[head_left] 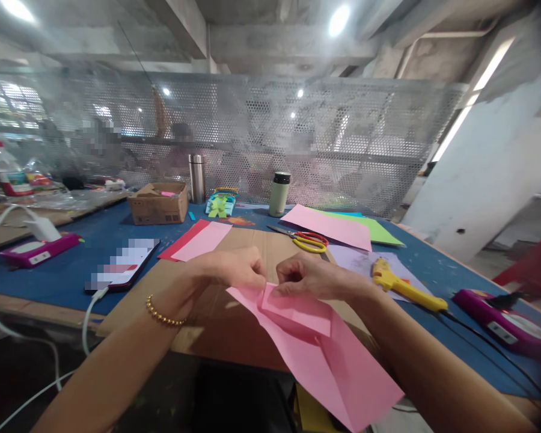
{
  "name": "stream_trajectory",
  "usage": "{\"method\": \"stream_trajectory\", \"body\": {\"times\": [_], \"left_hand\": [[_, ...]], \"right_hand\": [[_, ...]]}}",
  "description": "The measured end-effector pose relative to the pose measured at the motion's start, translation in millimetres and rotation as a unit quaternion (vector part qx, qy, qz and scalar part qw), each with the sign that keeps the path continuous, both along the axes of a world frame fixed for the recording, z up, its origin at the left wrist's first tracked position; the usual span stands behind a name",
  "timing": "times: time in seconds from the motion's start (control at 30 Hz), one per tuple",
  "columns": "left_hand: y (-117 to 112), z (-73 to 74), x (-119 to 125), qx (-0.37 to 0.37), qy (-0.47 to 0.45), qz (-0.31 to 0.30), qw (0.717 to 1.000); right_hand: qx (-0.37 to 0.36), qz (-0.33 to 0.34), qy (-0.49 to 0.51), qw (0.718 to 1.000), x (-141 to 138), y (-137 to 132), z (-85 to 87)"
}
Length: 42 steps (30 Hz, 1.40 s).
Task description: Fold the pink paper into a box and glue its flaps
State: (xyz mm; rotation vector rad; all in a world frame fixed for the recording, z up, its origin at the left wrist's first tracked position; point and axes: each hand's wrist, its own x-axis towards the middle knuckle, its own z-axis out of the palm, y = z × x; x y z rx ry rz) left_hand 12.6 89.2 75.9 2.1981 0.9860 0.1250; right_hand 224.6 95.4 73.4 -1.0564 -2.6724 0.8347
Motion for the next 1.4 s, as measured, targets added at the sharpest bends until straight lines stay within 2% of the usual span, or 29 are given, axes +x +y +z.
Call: {"method": "stream_trajectory", "body": {"times": [0.23,0.53,0.73,0.87,1.13,1.4], "left_hand": [[1.4,1.2,0.5,0.016,0.005,-0.004,1.000],[-0.5,3.1,-0.7,0.018,0.016,0.007,1.000],[0.7,1.3,-1.6,0.019,-0.004,-0.013,1.000],[1.1,1.3,-2.2,0.011,-0.005,-0.015,1.000],[1.4,2.6,-7.6,-0.006,0.012,-0.024,1.000],[2.3,4.2,-5.6,-0.002,-0.002,-0.067,0.998]], "right_hand": [[-0.019,-0.012,0.013,1.000,-1.5,1.4,-2.6],[0.006,-0.020,0.015,1.000,-0.2,4.3,-6.3],[0.010,0.003,0.039,0.999,-2.4,5.1,-9.8],[-0.016,0.004,0.057,0.998,-3.1,3.7,-10.8],[0.006,-0.010,0.044,0.999,-5.3,1.2,-10.9],[0.005,-0.013,0.030,0.999,-6.7,1.8,-15.3]]}}
